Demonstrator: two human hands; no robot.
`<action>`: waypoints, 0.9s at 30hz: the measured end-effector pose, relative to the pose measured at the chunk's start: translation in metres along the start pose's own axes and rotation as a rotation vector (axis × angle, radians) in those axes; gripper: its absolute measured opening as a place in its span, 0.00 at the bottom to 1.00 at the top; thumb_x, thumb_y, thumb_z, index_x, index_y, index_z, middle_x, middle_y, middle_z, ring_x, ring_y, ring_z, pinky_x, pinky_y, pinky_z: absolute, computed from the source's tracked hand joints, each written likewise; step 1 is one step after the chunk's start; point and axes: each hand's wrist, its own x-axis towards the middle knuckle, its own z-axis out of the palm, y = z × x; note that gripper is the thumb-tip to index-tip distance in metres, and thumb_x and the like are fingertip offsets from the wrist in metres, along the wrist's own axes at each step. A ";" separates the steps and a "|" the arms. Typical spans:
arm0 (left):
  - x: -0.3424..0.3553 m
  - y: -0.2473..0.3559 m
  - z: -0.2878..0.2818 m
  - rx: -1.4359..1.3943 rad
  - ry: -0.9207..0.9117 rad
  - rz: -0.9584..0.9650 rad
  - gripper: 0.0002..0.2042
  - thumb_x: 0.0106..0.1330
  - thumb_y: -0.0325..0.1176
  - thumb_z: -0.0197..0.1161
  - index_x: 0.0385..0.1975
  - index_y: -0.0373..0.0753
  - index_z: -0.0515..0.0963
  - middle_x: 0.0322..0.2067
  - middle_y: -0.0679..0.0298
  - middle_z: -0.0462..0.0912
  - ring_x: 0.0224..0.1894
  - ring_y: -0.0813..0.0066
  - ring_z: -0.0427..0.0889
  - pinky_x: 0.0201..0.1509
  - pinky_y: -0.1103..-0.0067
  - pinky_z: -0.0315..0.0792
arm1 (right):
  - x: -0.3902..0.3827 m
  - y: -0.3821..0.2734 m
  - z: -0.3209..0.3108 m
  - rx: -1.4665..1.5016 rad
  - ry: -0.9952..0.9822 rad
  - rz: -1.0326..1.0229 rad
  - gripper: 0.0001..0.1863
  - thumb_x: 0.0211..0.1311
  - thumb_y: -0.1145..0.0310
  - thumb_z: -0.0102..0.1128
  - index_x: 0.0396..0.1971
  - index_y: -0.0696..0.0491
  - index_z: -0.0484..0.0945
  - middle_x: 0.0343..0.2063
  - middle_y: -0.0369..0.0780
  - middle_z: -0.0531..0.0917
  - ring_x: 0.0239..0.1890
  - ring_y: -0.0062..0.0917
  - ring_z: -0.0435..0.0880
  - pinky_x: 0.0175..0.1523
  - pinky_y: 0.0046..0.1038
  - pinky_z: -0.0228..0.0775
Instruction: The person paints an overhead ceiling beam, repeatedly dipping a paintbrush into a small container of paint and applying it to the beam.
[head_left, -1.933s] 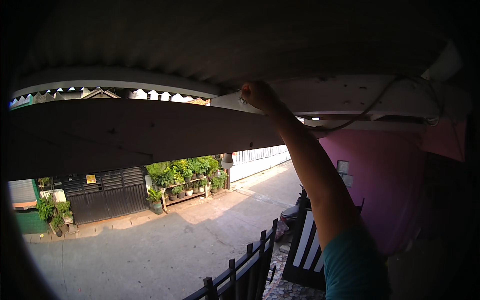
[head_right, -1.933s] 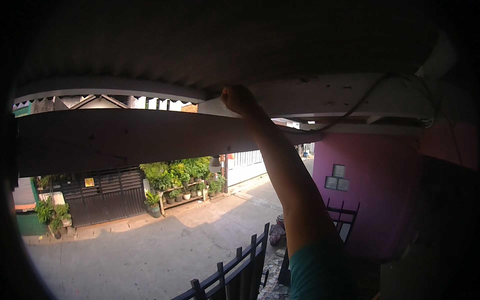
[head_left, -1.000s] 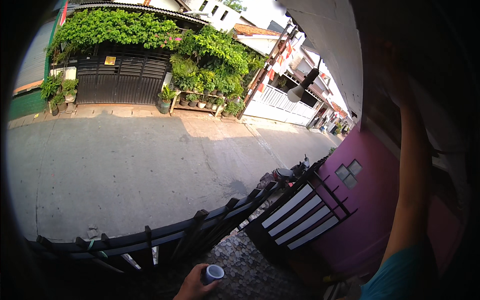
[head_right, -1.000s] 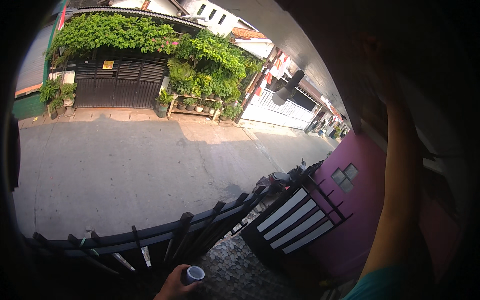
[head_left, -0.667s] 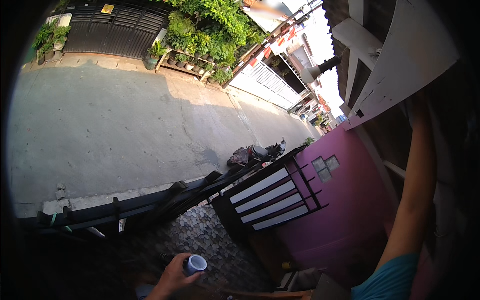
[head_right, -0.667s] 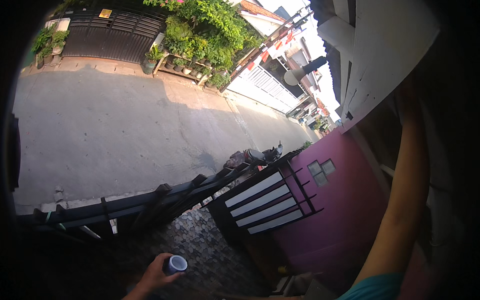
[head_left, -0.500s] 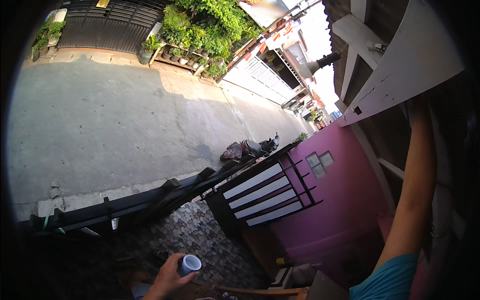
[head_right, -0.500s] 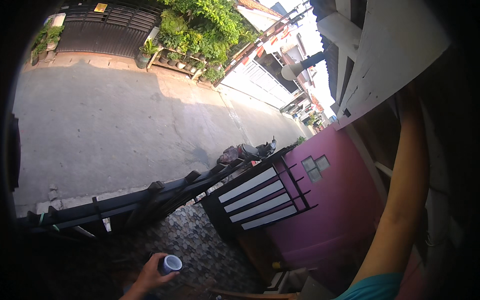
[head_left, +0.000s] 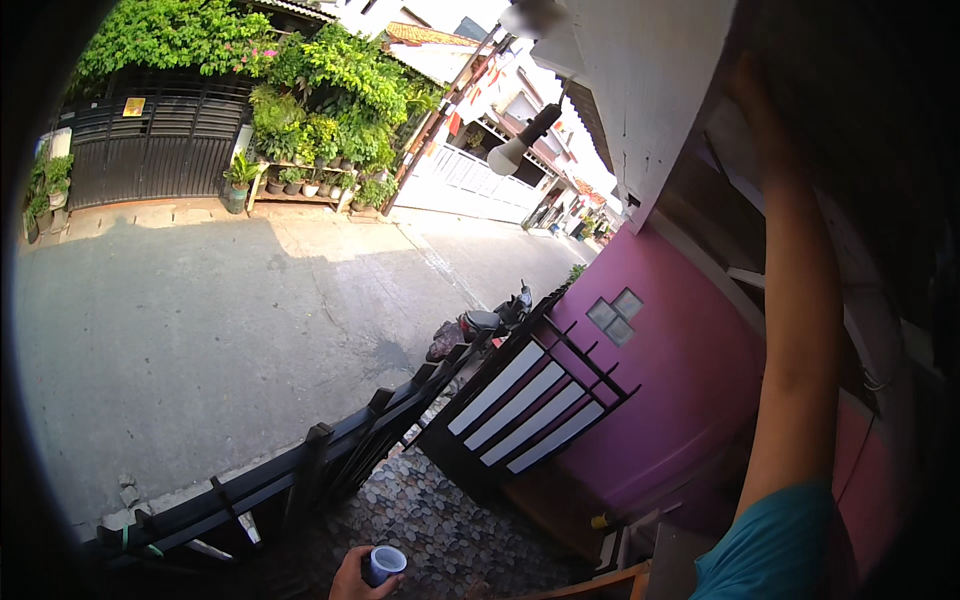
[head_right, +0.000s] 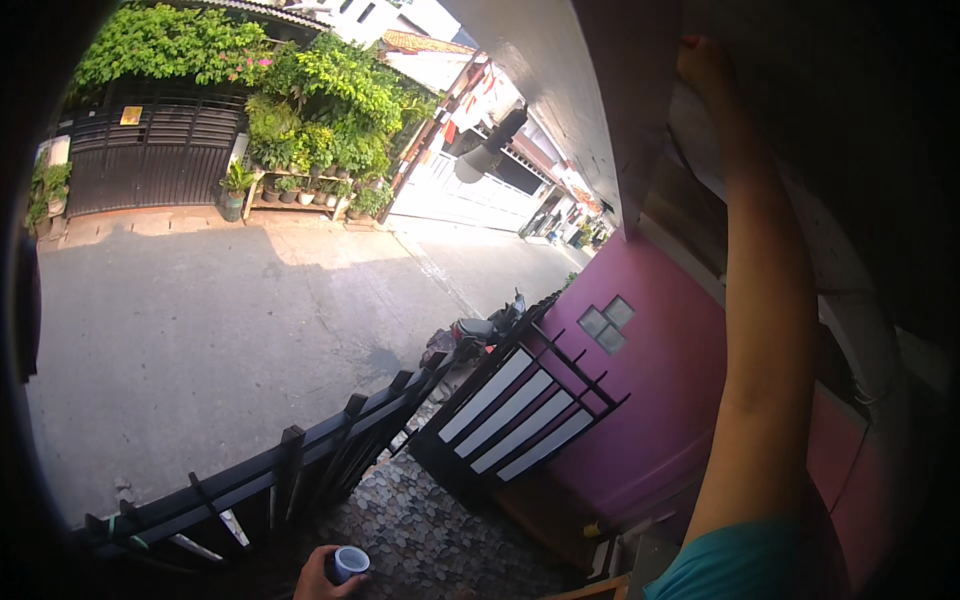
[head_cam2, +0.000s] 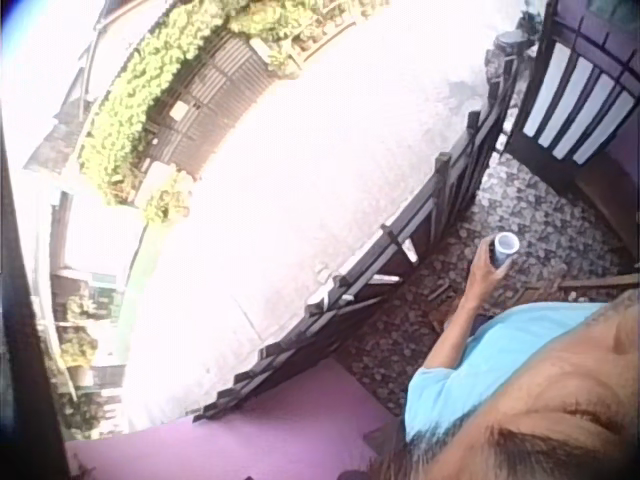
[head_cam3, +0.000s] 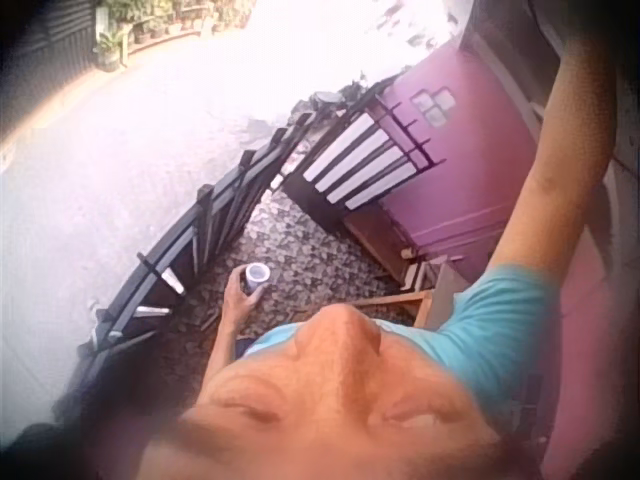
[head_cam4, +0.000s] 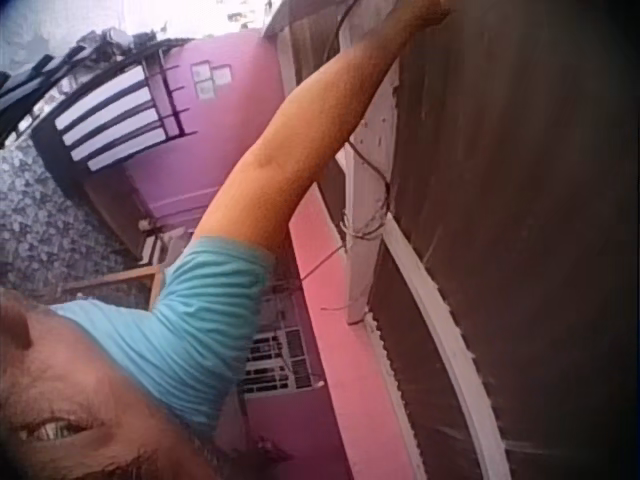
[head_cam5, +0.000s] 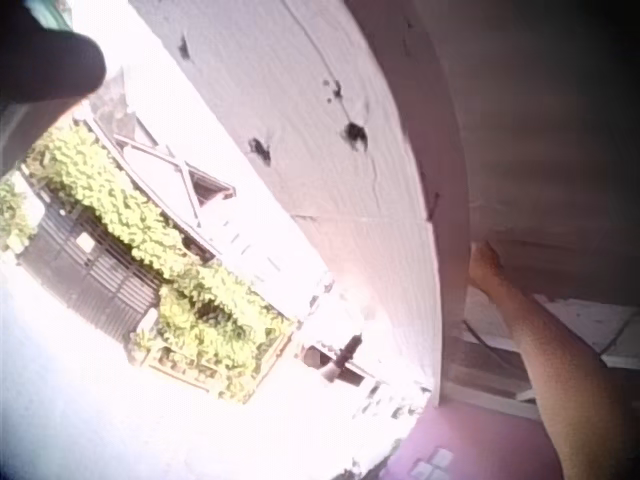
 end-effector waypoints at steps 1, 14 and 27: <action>0.000 0.002 -0.002 0.021 -0.008 0.031 0.27 0.54 0.30 0.76 0.53 0.34 0.72 0.46 0.53 0.80 0.49 0.62 0.80 0.54 0.72 0.73 | 0.003 -0.004 0.000 -0.009 0.002 0.019 0.18 0.62 0.52 0.58 0.39 0.49 0.86 0.29 0.36 0.89 0.35 0.26 0.87 0.42 0.31 0.77; 0.001 0.039 -0.019 0.029 -0.004 0.082 0.24 0.56 0.28 0.73 0.53 0.35 0.73 0.45 0.54 0.80 0.48 0.64 0.79 0.54 0.71 0.72 | -0.016 0.033 -0.007 -0.174 0.311 -0.026 0.20 0.59 0.52 0.63 0.33 0.56 0.86 0.26 0.41 0.87 0.32 0.30 0.88 0.41 0.31 0.77; 0.002 0.059 -0.007 -0.039 -0.085 0.101 0.26 0.57 0.30 0.74 0.54 0.35 0.71 0.46 0.54 0.80 0.49 0.64 0.80 0.53 0.72 0.73 | -0.072 0.029 -0.049 -0.192 0.247 -0.173 0.17 0.61 0.56 0.63 0.35 0.56 0.85 0.28 0.43 0.87 0.33 0.32 0.87 0.41 0.33 0.78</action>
